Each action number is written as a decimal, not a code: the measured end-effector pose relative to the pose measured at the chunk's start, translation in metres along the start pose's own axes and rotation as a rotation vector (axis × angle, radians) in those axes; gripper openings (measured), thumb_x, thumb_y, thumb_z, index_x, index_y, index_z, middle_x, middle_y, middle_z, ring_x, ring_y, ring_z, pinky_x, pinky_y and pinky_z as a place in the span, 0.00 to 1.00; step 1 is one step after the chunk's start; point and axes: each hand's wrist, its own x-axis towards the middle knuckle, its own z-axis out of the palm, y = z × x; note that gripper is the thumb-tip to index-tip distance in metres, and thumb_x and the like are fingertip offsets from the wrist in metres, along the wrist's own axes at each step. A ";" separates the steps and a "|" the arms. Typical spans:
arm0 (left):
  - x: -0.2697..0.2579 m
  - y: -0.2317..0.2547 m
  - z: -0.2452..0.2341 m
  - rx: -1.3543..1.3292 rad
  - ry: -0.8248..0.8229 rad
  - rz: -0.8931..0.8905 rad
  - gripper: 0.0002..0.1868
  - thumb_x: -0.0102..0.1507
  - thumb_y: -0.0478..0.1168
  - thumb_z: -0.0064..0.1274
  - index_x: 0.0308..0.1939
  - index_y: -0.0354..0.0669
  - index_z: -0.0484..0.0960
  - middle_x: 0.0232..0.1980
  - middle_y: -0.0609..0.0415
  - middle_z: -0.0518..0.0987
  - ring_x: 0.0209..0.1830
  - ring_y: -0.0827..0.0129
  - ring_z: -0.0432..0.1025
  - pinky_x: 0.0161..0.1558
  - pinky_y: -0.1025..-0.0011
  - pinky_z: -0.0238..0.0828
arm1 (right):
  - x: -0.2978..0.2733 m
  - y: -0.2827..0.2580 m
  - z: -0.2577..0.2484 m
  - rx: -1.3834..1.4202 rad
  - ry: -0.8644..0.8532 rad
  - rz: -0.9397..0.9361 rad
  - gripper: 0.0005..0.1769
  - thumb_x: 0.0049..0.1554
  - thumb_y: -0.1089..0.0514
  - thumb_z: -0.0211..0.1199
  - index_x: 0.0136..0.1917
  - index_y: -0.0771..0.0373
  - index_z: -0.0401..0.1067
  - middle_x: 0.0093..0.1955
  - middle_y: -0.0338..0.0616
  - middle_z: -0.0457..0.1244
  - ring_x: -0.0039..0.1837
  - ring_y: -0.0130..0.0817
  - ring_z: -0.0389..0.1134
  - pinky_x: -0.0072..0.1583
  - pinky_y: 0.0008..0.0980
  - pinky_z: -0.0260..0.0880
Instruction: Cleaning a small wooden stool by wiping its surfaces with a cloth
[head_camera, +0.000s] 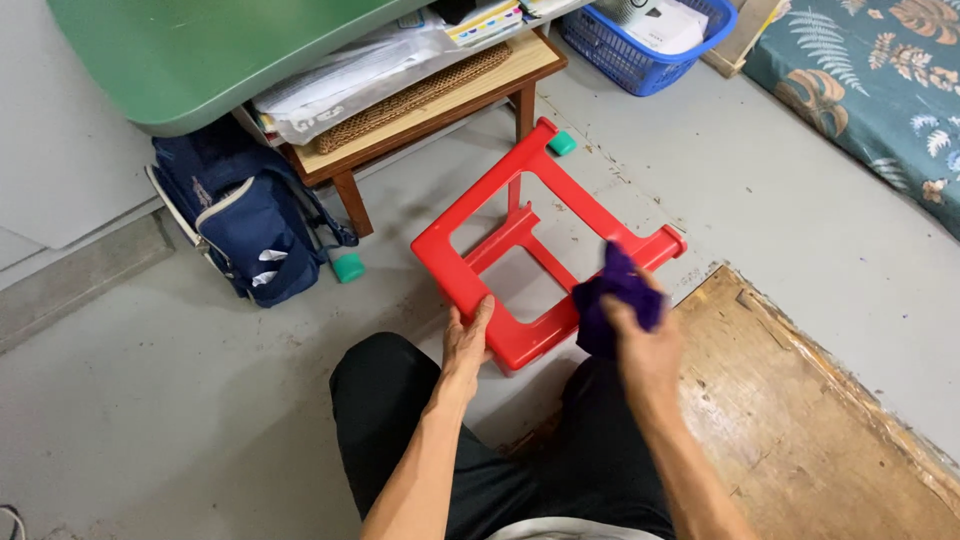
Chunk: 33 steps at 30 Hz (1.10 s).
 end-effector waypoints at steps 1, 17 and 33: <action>0.000 0.000 0.000 -0.002 0.002 -0.010 0.52 0.56 0.60 0.56 0.73 0.44 0.44 0.70 0.33 0.50 0.69 0.38 0.52 0.58 0.37 0.58 | -0.007 0.004 0.010 -0.066 -0.132 -0.031 0.31 0.46 0.55 0.67 0.63 0.62 0.68 0.50 0.62 0.61 0.52 0.48 0.64 0.52 0.42 0.66; -0.002 0.007 0.008 -0.060 -0.006 -0.016 0.47 0.55 0.55 0.59 0.70 0.40 0.55 0.70 0.34 0.57 0.71 0.43 0.51 0.55 0.40 0.65 | 0.137 0.048 0.012 -0.855 -0.244 -0.960 0.32 0.40 0.59 0.67 0.60 0.55 0.66 0.61 0.45 0.58 0.66 0.47 0.57 0.63 0.47 0.57; 0.023 -0.015 0.011 -0.055 -0.001 0.042 0.47 0.56 0.55 0.59 0.70 0.37 0.53 0.68 0.29 0.57 0.68 0.37 0.53 0.53 0.38 0.65 | 0.182 0.043 -0.001 -0.804 -0.322 -1.034 0.43 0.30 0.74 0.66 0.61 0.67 0.63 0.57 0.61 0.58 0.63 0.60 0.58 0.66 0.51 0.56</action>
